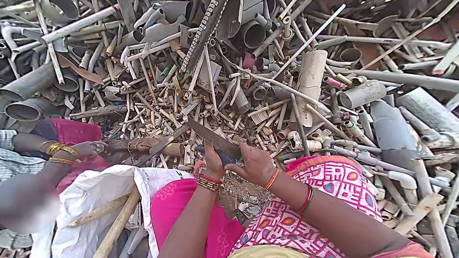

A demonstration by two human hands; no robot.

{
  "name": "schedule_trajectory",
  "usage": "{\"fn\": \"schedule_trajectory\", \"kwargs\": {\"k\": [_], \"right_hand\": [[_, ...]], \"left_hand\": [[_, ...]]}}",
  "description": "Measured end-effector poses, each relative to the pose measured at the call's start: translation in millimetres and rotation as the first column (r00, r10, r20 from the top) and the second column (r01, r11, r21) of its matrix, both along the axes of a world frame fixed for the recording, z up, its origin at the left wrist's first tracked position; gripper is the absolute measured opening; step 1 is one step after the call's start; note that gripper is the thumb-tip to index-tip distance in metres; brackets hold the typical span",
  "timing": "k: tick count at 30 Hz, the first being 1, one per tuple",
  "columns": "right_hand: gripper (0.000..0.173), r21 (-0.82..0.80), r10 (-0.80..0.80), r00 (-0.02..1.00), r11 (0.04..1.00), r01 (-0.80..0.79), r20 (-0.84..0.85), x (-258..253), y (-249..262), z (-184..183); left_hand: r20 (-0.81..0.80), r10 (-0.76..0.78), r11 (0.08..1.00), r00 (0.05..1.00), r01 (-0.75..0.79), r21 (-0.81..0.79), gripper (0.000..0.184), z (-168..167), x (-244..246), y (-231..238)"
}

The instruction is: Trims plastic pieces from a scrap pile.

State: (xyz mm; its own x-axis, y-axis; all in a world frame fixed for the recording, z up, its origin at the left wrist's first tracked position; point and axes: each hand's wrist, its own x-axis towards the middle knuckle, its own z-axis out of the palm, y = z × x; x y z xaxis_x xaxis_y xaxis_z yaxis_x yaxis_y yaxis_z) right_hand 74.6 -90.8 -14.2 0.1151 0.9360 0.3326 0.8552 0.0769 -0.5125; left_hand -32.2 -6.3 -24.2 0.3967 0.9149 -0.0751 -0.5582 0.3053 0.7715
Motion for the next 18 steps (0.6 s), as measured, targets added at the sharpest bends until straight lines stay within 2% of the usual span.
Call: {"fn": "schedule_trajectory", "kwargs": {"k": [3,6,8,10,12,14,18], "right_hand": [[0.069,-0.021,0.002,1.000,1.000,-0.002,-0.017,1,-1,1],[0.072,-0.171,0.034,0.998,0.984,-0.044,-0.058,3,-1,8],[0.073,-0.204,0.058,0.995,0.976,-0.072,-0.077,4,0,10],[0.066,-0.128,0.084,0.994,0.987,-0.093,-0.074,3,0,4],[0.064,-0.018,0.109,0.983,0.993,-0.112,-0.146,5,4,-3],[0.067,0.078,0.108,0.973,0.993,-0.094,-0.204,8,6,-4],[0.075,0.155,0.118,0.986,0.983,-0.100,-0.114,17,6,-2]], "left_hand": [[0.008,-0.023,1.000,1.000,0.023,0.018,0.051,-1,-1,1],[-0.022,-0.043,0.999,0.999,0.043,0.006,0.055,2,1,-1],[-0.006,-0.063,0.998,0.998,0.063,-0.020,0.060,2,1,-1],[0.021,-0.085,0.994,0.996,0.086,-0.073,0.067,3,1,0],[0.070,-0.069,0.991,0.995,0.076,-0.109,0.071,5,3,2],[0.066,-0.007,0.987,0.998,0.017,-0.157,0.063,15,2,5],[0.054,0.008,0.971,0.998,0.005,-0.237,0.059,16,-1,8]]}}
